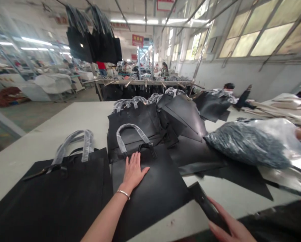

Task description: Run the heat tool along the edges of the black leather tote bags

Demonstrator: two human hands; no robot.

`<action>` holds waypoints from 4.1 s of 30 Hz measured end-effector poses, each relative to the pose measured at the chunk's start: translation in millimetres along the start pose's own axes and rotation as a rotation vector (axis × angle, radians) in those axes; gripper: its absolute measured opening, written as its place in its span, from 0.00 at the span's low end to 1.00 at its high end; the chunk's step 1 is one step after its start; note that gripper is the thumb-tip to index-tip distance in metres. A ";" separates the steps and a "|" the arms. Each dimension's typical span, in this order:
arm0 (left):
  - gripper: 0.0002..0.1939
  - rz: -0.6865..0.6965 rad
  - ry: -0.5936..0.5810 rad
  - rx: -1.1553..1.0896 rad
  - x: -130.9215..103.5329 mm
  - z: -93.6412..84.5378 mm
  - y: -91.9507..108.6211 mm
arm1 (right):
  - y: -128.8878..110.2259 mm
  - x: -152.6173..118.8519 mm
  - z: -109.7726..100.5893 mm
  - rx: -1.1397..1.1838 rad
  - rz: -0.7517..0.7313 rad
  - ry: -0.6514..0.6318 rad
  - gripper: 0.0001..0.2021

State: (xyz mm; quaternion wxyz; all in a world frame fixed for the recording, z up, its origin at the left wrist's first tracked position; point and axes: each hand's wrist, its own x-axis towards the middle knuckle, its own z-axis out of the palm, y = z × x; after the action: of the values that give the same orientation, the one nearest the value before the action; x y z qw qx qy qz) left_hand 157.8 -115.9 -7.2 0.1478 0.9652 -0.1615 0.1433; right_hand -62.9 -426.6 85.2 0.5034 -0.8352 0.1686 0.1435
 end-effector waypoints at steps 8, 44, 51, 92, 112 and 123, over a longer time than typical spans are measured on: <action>0.37 0.075 -0.158 0.079 -60.9 -17.5 47.8 | -5.2 5.9 -18.6 0.024 0.110 -0.052 0.46; 0.34 0.103 -0.222 -0.158 -97.5 -30.0 92.3 | -52.7 72.4 -59.6 -0.085 0.097 -0.213 0.26; 0.34 0.108 -0.219 -0.150 -96.7 -28.4 91.5 | -50.8 93.4 -43.3 -0.048 0.122 -0.273 0.22; 0.13 0.312 -0.039 -0.170 -138.8 -9.1 103.2 | -104.2 75.6 33.7 -0.244 0.019 -0.575 0.32; 0.08 0.411 -0.062 -0.186 -134.7 -19.4 102.7 | -141.1 98.5 91.2 -0.220 -0.043 -0.783 0.19; 0.04 0.387 -0.031 -0.128 -136.9 -14.0 103.0 | -162.2 123.7 145.0 -0.198 -0.079 -0.884 0.13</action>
State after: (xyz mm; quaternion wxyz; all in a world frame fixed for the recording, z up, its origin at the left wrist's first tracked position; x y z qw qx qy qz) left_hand -6.0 -167.5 -14.2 0.1761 0.9068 -0.3550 0.1437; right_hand 107.6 -243.8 97.6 0.4499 -0.7435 -0.1089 0.4827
